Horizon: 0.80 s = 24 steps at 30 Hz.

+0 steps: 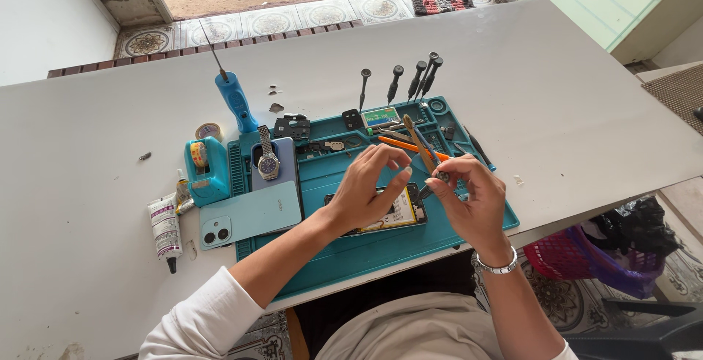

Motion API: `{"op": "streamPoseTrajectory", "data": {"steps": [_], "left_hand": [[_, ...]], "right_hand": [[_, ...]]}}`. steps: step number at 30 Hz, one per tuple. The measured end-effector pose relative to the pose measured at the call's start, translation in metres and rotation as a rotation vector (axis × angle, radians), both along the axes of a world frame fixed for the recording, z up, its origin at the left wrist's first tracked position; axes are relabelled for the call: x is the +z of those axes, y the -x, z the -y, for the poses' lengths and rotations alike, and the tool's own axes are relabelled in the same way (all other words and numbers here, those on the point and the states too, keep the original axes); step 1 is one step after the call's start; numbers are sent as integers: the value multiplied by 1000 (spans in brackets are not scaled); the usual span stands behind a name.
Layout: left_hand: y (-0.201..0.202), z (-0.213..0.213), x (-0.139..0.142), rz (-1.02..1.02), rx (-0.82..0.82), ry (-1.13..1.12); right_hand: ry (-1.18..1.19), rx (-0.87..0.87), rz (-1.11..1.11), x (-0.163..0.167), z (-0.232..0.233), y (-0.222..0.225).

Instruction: The person pries open a smartphone on a teal repair mat, removes the back cover and works on the internal battery and components by hand with a small pry tool. They then lift the phone, wipe and press its interior and edges with a blue sponge-like pad, and continue manipulating the opened phone.

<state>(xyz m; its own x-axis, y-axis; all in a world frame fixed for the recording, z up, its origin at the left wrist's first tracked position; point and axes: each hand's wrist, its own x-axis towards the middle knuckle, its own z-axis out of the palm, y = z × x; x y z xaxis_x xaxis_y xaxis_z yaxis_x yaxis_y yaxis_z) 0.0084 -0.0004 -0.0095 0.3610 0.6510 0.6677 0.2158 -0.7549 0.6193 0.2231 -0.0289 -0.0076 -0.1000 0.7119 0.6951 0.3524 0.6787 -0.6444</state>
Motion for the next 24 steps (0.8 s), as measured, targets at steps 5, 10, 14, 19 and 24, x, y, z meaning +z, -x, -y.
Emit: {"op": "streamPoseTrajectory", "data": {"steps": [5, 10, 14, 19, 24], "left_hand": [[8, -3, 7, -284, 40, -65], [4, -1, 4, -464, 16, -167], [5, 0, 3, -525, 11, -175], [4, 1, 3, -543, 9, -168], [2, 1, 2, -517, 5, -177]], "right_hand": [[14, 31, -136, 0, 2, -1], [28, 38, -174, -2, 1, -3], [35, 24, -105, -5, -1, -2], [38, 38, -105, -6, 1, 0], [37, 60, -208, -3, 4, -2]]}}
